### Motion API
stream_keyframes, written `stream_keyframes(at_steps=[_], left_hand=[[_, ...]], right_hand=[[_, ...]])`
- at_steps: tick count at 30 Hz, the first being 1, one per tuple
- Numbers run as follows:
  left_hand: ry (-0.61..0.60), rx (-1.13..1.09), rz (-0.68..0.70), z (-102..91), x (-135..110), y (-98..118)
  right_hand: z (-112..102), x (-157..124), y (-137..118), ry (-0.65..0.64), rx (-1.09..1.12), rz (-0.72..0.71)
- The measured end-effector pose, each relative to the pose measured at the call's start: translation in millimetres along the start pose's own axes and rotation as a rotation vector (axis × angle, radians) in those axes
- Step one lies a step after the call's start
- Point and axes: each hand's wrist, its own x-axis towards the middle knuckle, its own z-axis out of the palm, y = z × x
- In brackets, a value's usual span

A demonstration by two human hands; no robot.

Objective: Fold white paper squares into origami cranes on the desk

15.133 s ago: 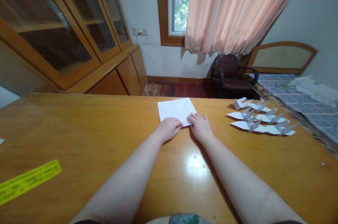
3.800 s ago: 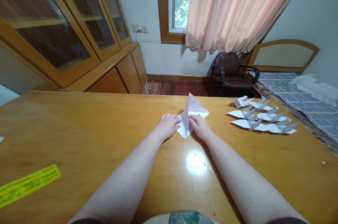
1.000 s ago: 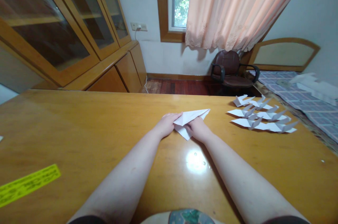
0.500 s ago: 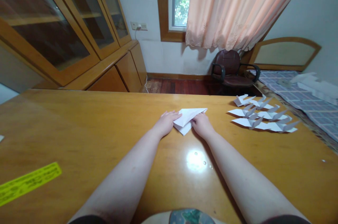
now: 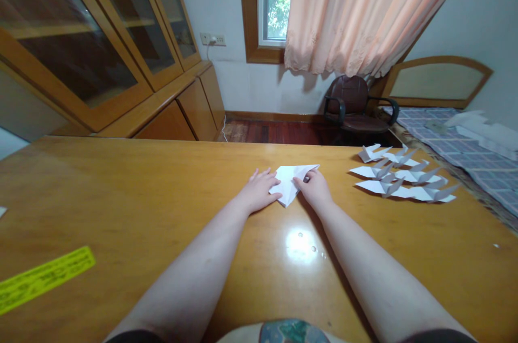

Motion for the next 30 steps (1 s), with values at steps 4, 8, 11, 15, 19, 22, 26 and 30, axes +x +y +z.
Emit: stream_keyframes(at_steps=[4, 8, 11, 15, 19, 22, 26, 30], left_hand=[[-0.007, -0.007, 0.017, 7.3, 0, 1], [-0.035, -0.011, 0.019, 7.7, -1, 1], [-0.068, 0.004, 0.036, 5.2, -2, 2], [-0.071, 0.002, 0.057, 2.9, -2, 2], [-0.046, -0.013, 0.060, 3.1, -1, 0], [-0.026, -0.005, 0.063, 3.3, -1, 0], [-0.004, 0.014, 0.073, 1.7, -2, 2], [-0.001, 0.028, 0.097, -0.2, -1, 3]], right_hand=[[0, 0, 2, 0.034, -0.155, 0.034], [-1, -1, 1, 0.032, -0.223, 0.045], [-3, -2, -2, 0.053, -0.256, 0.043], [-5, -5, -7, 0.078, -0.238, 0.021], [-7, -8, -11, 0.092, -0.034, 0.015], [-8, -8, -12, 0.113, 0.076, 0.035], [-7, -9, -14, 0.055, -0.025, -0.011], [-3, -12, -18, 0.023, -0.274, -0.151]])
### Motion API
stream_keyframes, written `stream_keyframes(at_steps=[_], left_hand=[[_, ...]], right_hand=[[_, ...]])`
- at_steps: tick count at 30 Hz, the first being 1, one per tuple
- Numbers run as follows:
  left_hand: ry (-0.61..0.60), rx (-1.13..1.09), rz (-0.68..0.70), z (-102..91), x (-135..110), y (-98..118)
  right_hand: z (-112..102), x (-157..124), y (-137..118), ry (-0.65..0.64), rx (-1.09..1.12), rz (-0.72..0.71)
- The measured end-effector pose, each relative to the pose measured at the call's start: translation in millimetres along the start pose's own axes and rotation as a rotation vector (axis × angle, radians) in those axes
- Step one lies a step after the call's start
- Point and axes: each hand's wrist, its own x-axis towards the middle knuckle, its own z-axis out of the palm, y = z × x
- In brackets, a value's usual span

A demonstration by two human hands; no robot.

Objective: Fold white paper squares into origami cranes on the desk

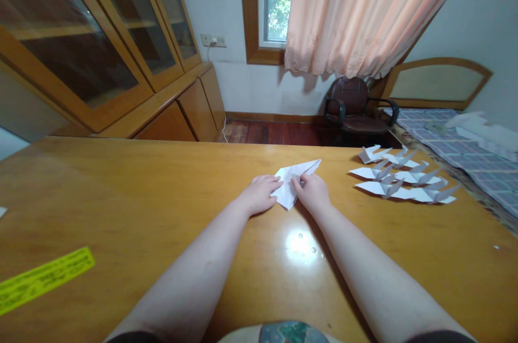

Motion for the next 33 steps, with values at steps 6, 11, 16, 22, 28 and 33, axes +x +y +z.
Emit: stream_keyframes(at_steps=[6, 11, 16, 22, 28, 33], left_hand=[[0.009, -0.023, -0.007, 0.0, 0, 1], [0.002, -0.027, -0.033, 2.0, -1, 2], [-0.021, -0.046, -0.076, 3.4, -1, 1], [-0.036, -0.064, -0.069, 1.7, -2, 1], [0.000, -0.094, -0.107, 1.5, 0, 1], [0.069, -0.123, -0.179, 3.9, 3, -3]], right_hand=[[3, -4, -3, 0.030, 0.044, -0.093], [3, -3, -1, 0.047, 0.153, -0.020], [3, -3, -2, -0.059, 0.369, -0.006], [6, -2, -1, -0.132, 0.505, 0.023], [1, -5, -5, -0.273, 0.404, -0.196], [-7, -8, -13, -0.334, 0.395, -0.373]])
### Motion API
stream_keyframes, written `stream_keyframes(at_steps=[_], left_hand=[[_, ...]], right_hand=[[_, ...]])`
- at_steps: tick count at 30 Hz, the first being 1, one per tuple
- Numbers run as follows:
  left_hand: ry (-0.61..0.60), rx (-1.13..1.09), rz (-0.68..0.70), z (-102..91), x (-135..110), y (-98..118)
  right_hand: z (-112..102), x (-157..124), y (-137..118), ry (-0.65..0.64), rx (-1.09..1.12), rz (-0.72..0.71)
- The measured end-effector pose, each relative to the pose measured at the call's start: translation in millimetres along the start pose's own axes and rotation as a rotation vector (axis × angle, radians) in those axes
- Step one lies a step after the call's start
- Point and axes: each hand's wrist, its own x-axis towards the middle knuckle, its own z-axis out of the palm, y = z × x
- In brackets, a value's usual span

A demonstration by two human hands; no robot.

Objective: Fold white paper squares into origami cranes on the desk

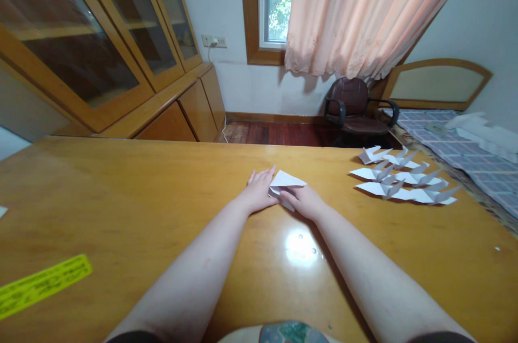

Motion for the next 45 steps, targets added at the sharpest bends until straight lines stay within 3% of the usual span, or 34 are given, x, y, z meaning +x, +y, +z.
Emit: stream_keyframes(at_steps=[9, 14, 18, 20, 23, 25, 27, 32, 34, 38, 45], left_hand=[[-0.089, 0.061, 0.082, -1.5, 0, -6], [-0.109, 0.097, 0.051, -2.0, 0, -7], [-0.118, 0.131, 0.037, -1.1, 1, -9], [-0.110, 0.156, 0.000, -0.5, 1, -10], [-0.088, 0.180, -0.047, 0.8, 2, -11], [-0.077, 0.184, -0.049, 1.7, 2, -11], [-0.067, 0.181, -0.038, 2.2, 2, -12], [-0.025, 0.144, 0.046, -0.1, 1, -13], [-0.022, 0.121, 0.097, -1.6, 1, -12], [-0.023, 0.056, 0.172, -2.8, 2, -12], [-0.030, -0.052, 0.217, -3.3, 0, -12]], right_hand=[[7, 5, 8, 0.017, -0.024, -0.120], [0, 7, 14, 0.018, -0.202, 0.005], [-8, 2, 18, 0.045, -0.146, 0.015], [-12, -3, 20, 0.146, -0.120, 0.034], [-16, -7, 23, 0.522, -0.128, 0.080], [-16, -5, 27, 0.597, -0.125, 0.087], [-12, -1, 30, 0.479, -0.140, 0.106], [-1, 6, 31, 0.039, -0.348, 0.285], [-1, 6, 29, -0.066, -0.392, 0.305], [-4, 5, 26, -0.147, -0.393, 0.318], [-9, 6, 25, -0.152, -0.346, 0.320]])
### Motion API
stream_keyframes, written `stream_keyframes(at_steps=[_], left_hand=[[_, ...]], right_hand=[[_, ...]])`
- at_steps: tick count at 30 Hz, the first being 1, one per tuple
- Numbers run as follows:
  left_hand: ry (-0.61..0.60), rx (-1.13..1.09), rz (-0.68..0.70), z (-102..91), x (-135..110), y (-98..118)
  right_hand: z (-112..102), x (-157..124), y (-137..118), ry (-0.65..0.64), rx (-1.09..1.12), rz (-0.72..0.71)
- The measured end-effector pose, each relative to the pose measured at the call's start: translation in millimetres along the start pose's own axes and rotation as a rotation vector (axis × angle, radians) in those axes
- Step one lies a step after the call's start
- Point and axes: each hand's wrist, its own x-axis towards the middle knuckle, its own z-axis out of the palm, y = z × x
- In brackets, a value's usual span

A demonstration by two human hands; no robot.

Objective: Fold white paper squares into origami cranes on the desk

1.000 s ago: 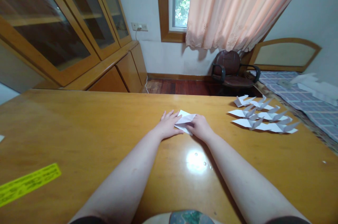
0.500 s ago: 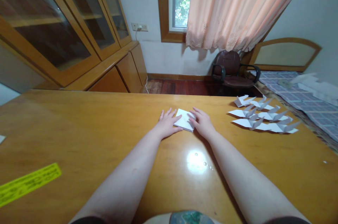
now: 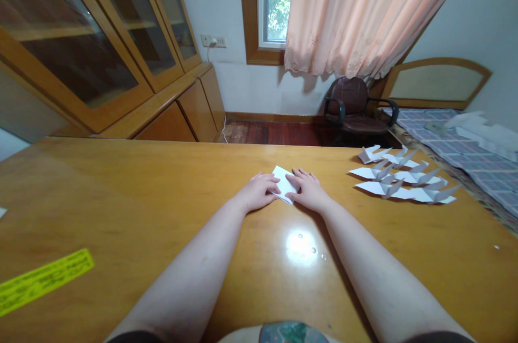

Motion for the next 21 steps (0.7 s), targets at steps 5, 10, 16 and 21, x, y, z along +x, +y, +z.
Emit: stream_keyframes(at_steps=[5, 10, 16, 21], left_hand=[[-0.016, -0.034, 0.009, -0.3, 0.8, -1.9], [0.002, -0.044, 0.016, 4.9, 4.8, -7.3], [0.014, -0.061, 0.022, 2.8, 2.4, -2.5], [0.023, -0.048, -0.004, 0.6, 2.0, 1.0]], right_hand=[[-1.2, -1.2, 0.1, 0.004, 0.020, -0.015], [0.2, -3.1, -2.2, 0.038, 0.024, -0.022], [0.4, -3.7, -5.6, -0.029, 0.067, -0.136], [-1.8, -3.7, -7.9, -0.030, 0.071, -0.131]])
